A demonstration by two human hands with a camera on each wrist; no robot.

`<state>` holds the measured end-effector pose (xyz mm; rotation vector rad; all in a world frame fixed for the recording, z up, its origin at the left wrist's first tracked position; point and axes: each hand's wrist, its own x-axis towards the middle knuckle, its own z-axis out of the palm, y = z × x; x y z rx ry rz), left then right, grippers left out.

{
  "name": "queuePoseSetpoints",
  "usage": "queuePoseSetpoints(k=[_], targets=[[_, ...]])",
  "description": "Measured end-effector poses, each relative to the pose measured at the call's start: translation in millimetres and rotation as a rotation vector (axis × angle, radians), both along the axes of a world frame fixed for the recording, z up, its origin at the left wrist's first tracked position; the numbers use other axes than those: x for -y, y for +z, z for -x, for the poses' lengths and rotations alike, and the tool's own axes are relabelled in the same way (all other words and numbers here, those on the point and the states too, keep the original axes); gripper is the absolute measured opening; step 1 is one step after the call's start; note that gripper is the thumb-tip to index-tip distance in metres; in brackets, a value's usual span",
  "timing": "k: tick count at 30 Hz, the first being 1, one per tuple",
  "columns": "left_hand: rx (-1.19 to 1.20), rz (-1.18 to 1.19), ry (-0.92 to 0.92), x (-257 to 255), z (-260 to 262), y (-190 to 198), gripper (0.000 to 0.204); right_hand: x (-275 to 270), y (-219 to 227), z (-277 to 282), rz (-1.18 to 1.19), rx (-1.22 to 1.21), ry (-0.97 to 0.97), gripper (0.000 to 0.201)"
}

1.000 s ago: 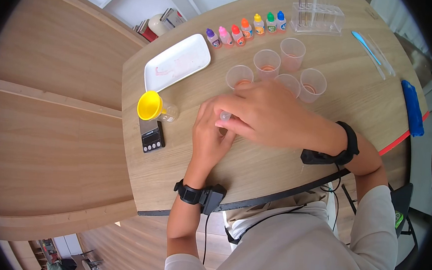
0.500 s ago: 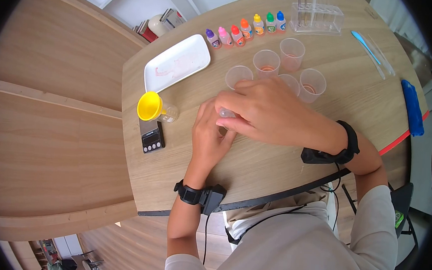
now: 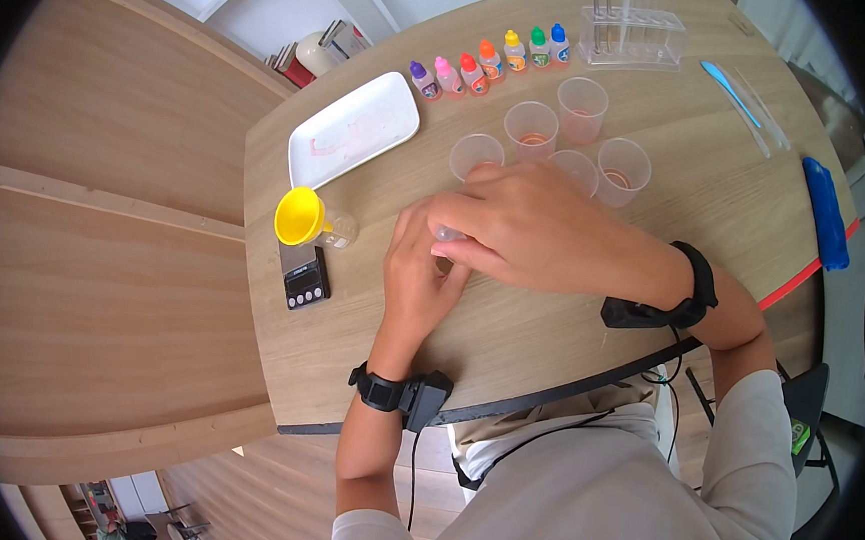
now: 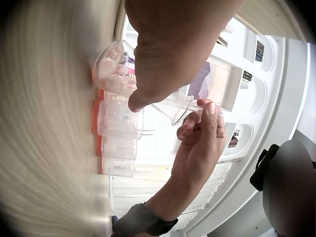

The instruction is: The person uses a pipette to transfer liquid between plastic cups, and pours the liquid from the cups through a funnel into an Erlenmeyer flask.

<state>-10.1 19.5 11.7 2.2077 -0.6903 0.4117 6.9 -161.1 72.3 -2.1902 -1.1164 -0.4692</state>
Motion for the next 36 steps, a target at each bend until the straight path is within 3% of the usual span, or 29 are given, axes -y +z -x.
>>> queuePoseSetpoints(k=[10, 14, 16, 20, 22, 26, 28, 36], targets=[[-0.006, -0.015, -0.011, -1.8, 0.4, -1.3, 0.044, -0.5, 0.1, 1.3, 0.115, -0.128, -0.011, 0.012], [0.002, -0.049, -0.014, -6.2, -0.7, -7.6, 0.046, -6.6, -7.9, 1.4, 0.044, -0.011, 0.010, 0.014], [-0.038, -0.080, -0.008, -7.8, -1.2, -9.3, 0.046, -6.9, -5.1, 4.3, 0.125, -0.110, 0.038, 0.012], [-0.060, -0.040, -0.015, -6.9, -1.5, -9.8, 0.046, -7.4, -3.2, 5.7, 0.110, -0.161, 0.041, 0.012], [-0.069, -0.053, -0.006, -7.2, -1.1, -9.4, 0.046, -9.1, -9.9, 3.5, -0.006, -0.038, 0.052, 0.018], [-0.079, -0.034, -0.006, -6.7, -1.4, -10.8, 0.045, -7.7, -6.4, 4.0, -0.004, -0.038, 0.054, 0.020], [-0.050, -0.051, -0.003, -6.7, -1.3, -10.5, 0.045, -5.9, -2.0, 4.9, 0.091, -0.143, 0.052, 0.012], [-0.023, 0.014, -0.018, -1.3, 0.0, -2.4, 0.046, -1.4, -1.9, 1.1, 0.041, -0.130, -0.008, 0.018]])
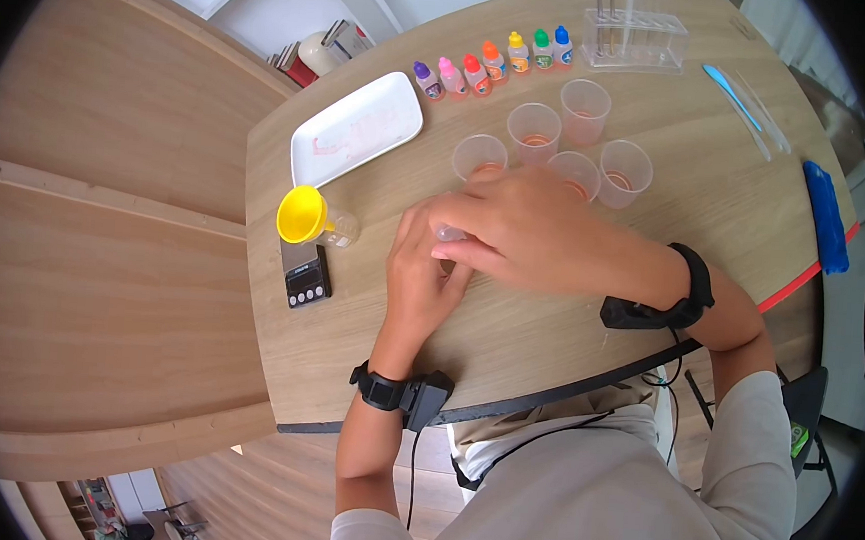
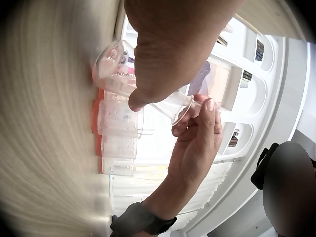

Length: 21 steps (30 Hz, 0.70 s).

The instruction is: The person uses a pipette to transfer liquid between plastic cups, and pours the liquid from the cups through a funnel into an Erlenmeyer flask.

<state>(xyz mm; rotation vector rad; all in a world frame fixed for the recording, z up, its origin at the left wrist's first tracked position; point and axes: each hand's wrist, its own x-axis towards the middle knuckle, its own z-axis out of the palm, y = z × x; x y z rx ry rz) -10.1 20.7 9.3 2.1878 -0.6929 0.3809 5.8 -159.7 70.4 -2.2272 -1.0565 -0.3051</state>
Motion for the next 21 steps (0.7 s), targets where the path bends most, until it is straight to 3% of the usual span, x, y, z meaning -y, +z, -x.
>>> queuePoseSetpoints(k=[16, 21], targets=[[0.138, -0.058, 0.026, 1.5, -2.2, 4.4, 0.046, 16.8, 11.7, -7.1, -0.039, 0.066, -0.027, 0.017], [0.176, -0.060, 0.056, 2.7, -2.1, 9.6, 0.044, 30.7, 48.9, 1.5, -0.121, 0.029, -0.097, 0.020]])
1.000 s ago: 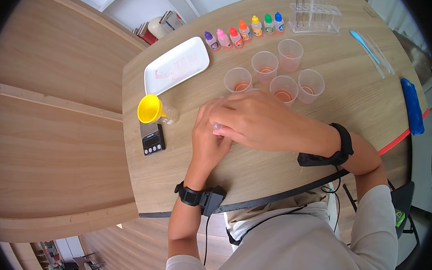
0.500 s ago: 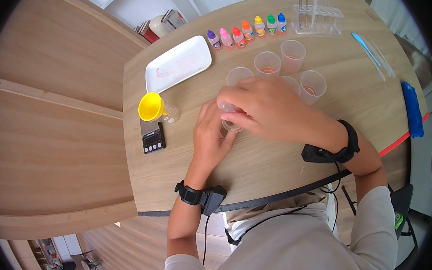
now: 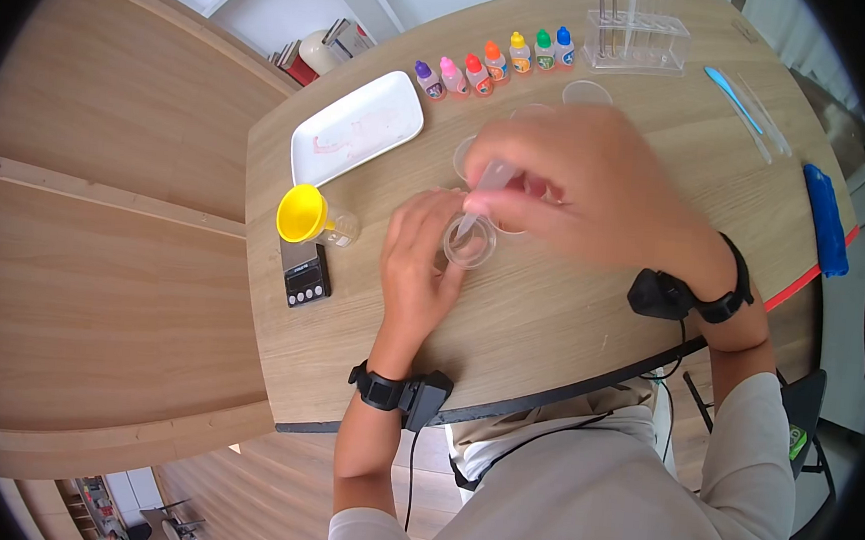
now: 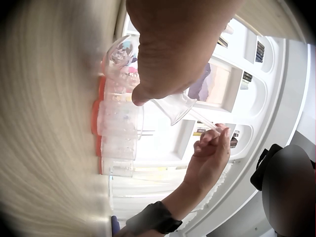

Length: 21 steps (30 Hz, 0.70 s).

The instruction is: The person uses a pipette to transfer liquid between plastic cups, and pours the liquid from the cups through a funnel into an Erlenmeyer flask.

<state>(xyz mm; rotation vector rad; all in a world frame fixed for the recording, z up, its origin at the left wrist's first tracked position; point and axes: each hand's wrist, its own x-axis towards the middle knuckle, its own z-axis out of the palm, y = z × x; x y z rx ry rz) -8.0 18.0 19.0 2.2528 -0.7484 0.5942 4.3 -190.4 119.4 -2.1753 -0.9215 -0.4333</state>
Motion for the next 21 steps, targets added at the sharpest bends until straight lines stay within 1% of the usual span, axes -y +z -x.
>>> queuePoseSetpoints(k=[1, 2, 4, 5, 7, 10, 14, 16, 20, 21], targets=[[0.010, -0.003, 0.001, 0.2, -0.3, 0.9, 0.044, 3.2, 5.6, 1.6, -0.072, 0.015, -0.033, 0.021], [0.010, -0.003, 0.001, 0.3, -0.8, 0.4, 0.044, 7.3, 10.3, 2.2, -0.071, 0.014, -0.033, 0.021], [-0.018, 0.011, -0.010, 0.2, -1.9, -1.5, 0.046, 16.1, 17.9, 1.7, -0.240, -0.003, -0.077, 0.014], [-0.019, 0.011, -0.011, 0.1, -1.7, -2.2, 0.046, 19.4, 21.4, 1.6, -0.240, -0.003, -0.078, 0.014], [-0.036, 0.009, 0.008, 0.1, -1.6, -3.7, 0.050, 24.9, 26.0, 1.0, -0.160, 0.024, -0.191, 0.015], [-0.033, 0.006, 0.021, -1.3, -2.9, -6.1, 0.045, 29.7, 26.8, -2.5, -0.103, 0.045, -0.218, 0.016], [-0.052, 0.015, 0.023, -1.5, -2.5, -5.6, 0.043, 27.4, 15.5, -5.4, -0.112, -0.009, -0.211, 0.018], [-0.060, 0.001, 0.030, -1.9, -2.8, -5.6, 0.043, 25.8, 9.6, -9.6, -0.062, 0.058, -0.190, 0.021], [-0.057, 0.009, 0.029, -1.6, -2.3, -5.1, 0.043, 23.8, 11.2, -7.7, 0.032, 0.066, -0.217, 0.020], [-0.056, 0.010, 0.030, -1.7, -2.2, -5.0, 0.043, 23.6, 11.2, -7.9, 0.049, 0.110, -0.221, 0.020]])
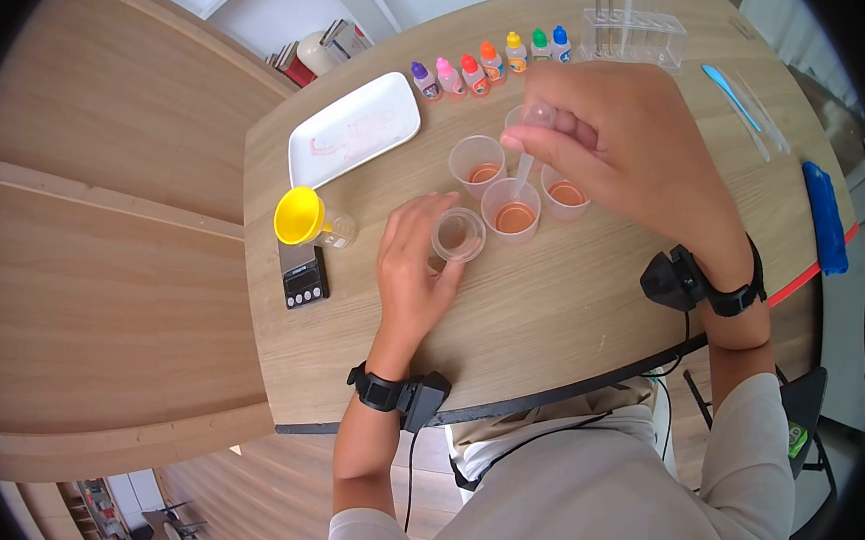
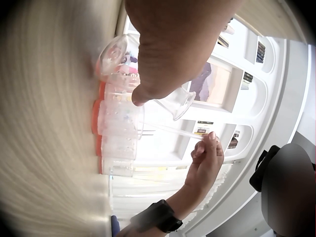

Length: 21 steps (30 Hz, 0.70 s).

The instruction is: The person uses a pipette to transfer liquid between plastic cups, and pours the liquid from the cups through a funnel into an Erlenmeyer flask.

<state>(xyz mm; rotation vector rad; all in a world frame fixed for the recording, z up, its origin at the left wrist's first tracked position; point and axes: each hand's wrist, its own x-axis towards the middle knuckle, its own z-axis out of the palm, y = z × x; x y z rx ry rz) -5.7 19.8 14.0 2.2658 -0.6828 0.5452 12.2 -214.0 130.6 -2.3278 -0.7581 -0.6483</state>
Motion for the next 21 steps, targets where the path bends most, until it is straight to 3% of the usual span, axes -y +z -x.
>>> queuePoseSetpoints(k=[8, 16, 20, 21], targets=[[0.003, 0.004, -0.003, -0.3, -0.2, -0.2, 0.043, -1.2, -2.8, -1.8, 0.081, 0.093, -0.015, 0.021], [0.013, 0.011, -0.032, 1.0, -0.9, 0.9, 0.041, -6.2, 4.7, 6.1, -0.224, -0.062, 0.003, 0.016], [0.040, 0.004, -0.037, 3.0, 0.4, 3.4, 0.050, -9.2, 11.6, 17.5, -0.254, -0.108, 0.068, 0.014], [0.050, -0.005, -0.032, 2.8, 1.0, 3.8, 0.049, -10.1, 9.6, 17.4, -0.201, 0.009, 0.120, 0.013]])
